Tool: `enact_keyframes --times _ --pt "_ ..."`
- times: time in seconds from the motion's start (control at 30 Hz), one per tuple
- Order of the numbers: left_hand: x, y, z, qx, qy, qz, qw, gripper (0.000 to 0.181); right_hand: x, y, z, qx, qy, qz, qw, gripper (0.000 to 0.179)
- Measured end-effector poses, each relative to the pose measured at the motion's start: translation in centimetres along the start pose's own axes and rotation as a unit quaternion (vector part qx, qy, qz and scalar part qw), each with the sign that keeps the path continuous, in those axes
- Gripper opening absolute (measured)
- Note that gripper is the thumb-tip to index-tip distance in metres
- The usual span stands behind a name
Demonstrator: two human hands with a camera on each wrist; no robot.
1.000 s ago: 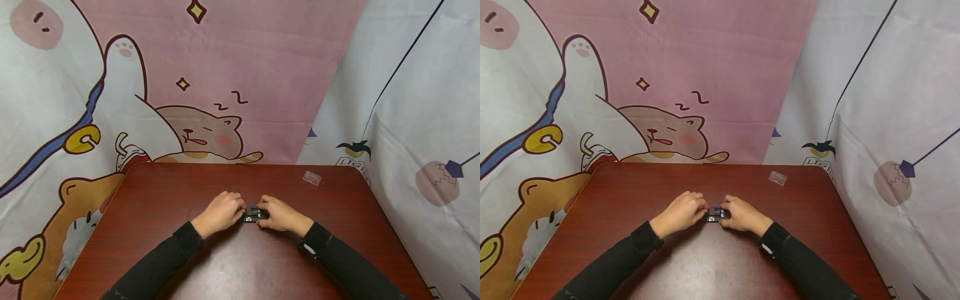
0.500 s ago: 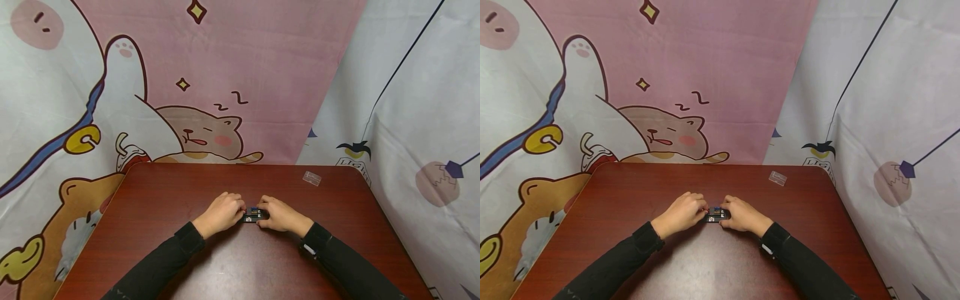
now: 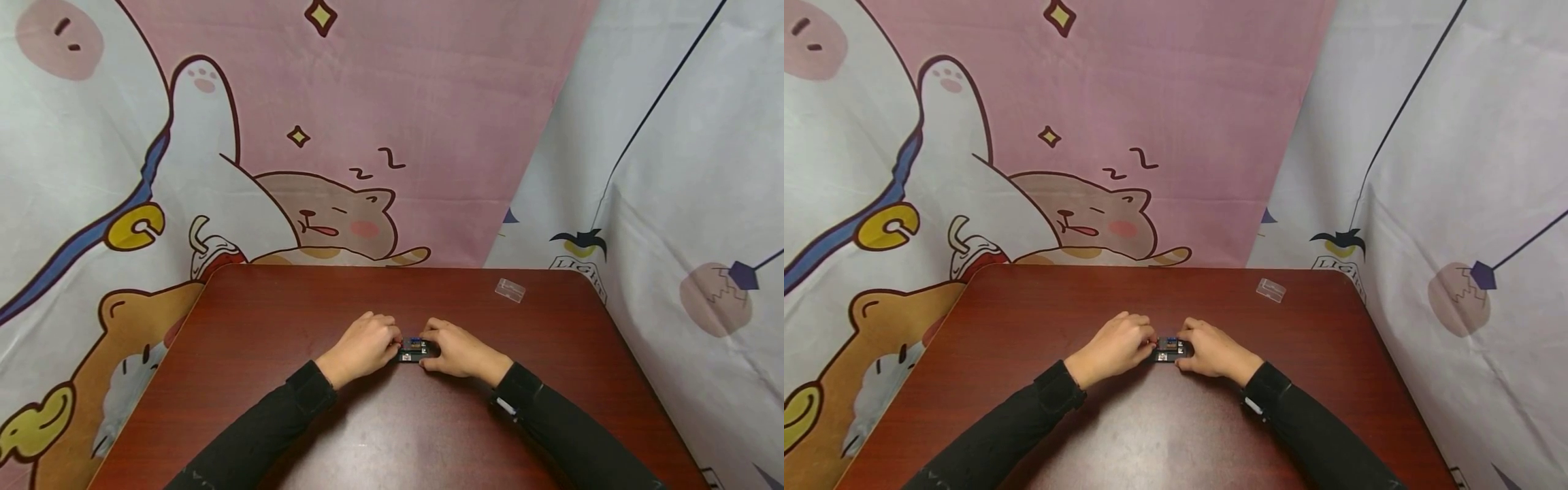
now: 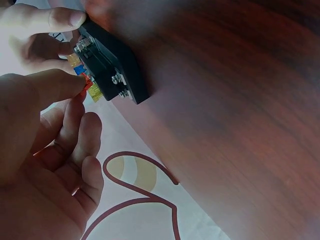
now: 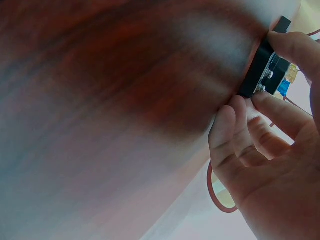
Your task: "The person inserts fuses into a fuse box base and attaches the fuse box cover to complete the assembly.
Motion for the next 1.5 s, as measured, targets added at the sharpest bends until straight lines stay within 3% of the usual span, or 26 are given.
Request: enact_keyframes --times 0.8,1.17,1.5 --pt "-0.23 0.15 0.26 0.001 -0.012 0.019 0.9997 0.005 -0.18 0.05 0.17 -0.001 -0.001 0.002 1.0 0.044" --pt "-0.15 0.07 0.31 0.005 -0.008 0.01 0.9999 0.008 -0.21 0.09 0.16 -0.002 0.0 -0.004 1.0 0.046" --pt "-0.23 0.05 -0.17 -0.009 -0.015 0.001 0.9998 0.007 -0.26 -0.03 0.06 0.002 -0.006 -0.002 1.0 0.048"
Point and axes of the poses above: each hand's wrist, its own z-axis towards the middle knuckle, its own y-axis out of the back of the hand, x = y × z, the point moved 9 cm from there along z, towards the middle knuckle, and after that the axes turned 5 degrees about -y, right-handed, at the moved point
